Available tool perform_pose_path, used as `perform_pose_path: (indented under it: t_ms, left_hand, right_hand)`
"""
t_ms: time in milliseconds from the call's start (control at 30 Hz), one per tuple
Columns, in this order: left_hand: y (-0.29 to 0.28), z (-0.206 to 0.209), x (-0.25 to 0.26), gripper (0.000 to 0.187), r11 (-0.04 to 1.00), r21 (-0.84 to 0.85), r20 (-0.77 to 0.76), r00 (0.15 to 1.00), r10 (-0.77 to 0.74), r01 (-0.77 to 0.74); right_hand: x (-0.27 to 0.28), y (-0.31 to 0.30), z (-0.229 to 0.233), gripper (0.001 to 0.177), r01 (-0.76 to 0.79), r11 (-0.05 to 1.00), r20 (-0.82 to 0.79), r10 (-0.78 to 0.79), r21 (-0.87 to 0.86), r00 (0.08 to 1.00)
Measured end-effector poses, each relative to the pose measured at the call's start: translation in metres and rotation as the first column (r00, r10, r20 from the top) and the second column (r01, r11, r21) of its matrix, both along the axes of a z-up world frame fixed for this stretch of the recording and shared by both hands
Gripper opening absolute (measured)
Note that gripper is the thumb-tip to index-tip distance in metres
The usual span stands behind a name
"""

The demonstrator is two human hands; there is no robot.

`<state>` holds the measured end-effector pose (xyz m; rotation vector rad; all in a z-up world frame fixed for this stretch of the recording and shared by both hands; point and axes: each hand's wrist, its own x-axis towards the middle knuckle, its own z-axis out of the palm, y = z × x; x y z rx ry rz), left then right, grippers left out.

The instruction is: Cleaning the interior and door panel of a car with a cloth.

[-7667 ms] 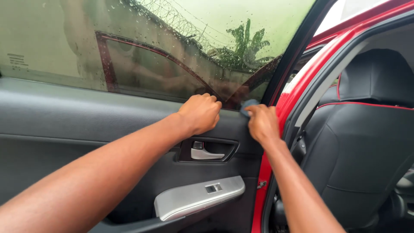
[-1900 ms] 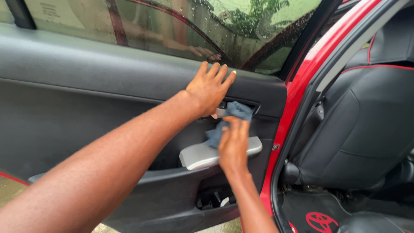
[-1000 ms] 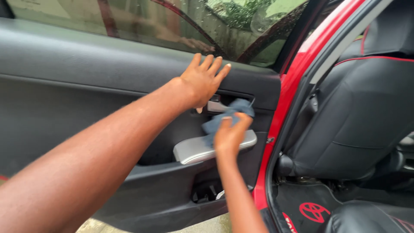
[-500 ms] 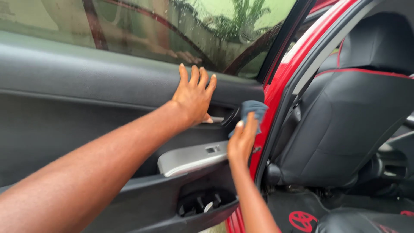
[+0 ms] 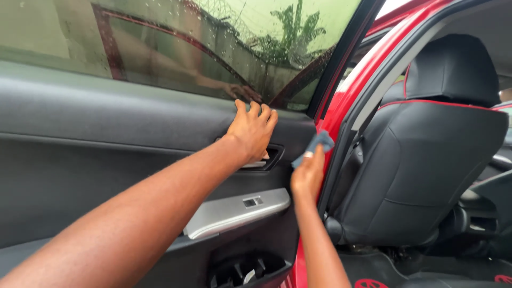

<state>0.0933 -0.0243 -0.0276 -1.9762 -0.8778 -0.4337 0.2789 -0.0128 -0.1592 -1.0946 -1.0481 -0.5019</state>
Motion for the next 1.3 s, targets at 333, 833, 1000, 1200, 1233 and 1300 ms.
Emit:
perform_pose_path:
  t_ms: [333, 833, 1000, 1200, 1233, 1300]
  left_hand:
    - [0.004, -0.005, 0.000, 0.103, 0.994, 0.104, 0.008, 1.000, -0.019, 0.018]
    - [-0.005, -0.004, 0.008, 0.104, 0.997, 0.070, -0.035, 0.999, 0.020, -0.018]
    - [-0.006, -0.004, 0.008, 0.105, 0.995, 0.095, -0.042, 0.998, 0.044, -0.040]
    - [-0.011, -0.004, 0.006, 0.103, 0.993, 0.103, -0.048, 0.997, 0.055, -0.050]
    - [-0.011, -0.004, 0.007, 0.103, 0.994, 0.102, -0.048, 0.997, 0.055, -0.050]
    - [-0.011, -0.004, 0.007, 0.103, 0.993, 0.093, -0.043, 0.997, 0.071, -0.067]
  right_hand:
    - [0.010, 0.004, 0.011, 0.052, -0.099, 0.992, -0.144, 0.087, -0.076, 0.986]
    - [0.003, -0.009, -0.010, 0.051, 0.053, 0.999, 0.080, -0.052, -0.006, 0.995]
    - [-0.023, -0.046, -0.013, 0.062, -0.005, 0.954, -0.342, -0.103, -0.301, 0.934]
    - [-0.053, -0.040, -0.013, 0.051, -0.059, 0.981, 0.026, 0.055, 0.186, 0.998]
    - [-0.046, -0.037, -0.014, 0.051, -0.059, 0.981, 0.025, 0.055, 0.185, 0.998]
    - [-0.033, -0.031, -0.017, 0.045, 0.107, 0.980, 0.049, -0.117, 0.165, 0.992]
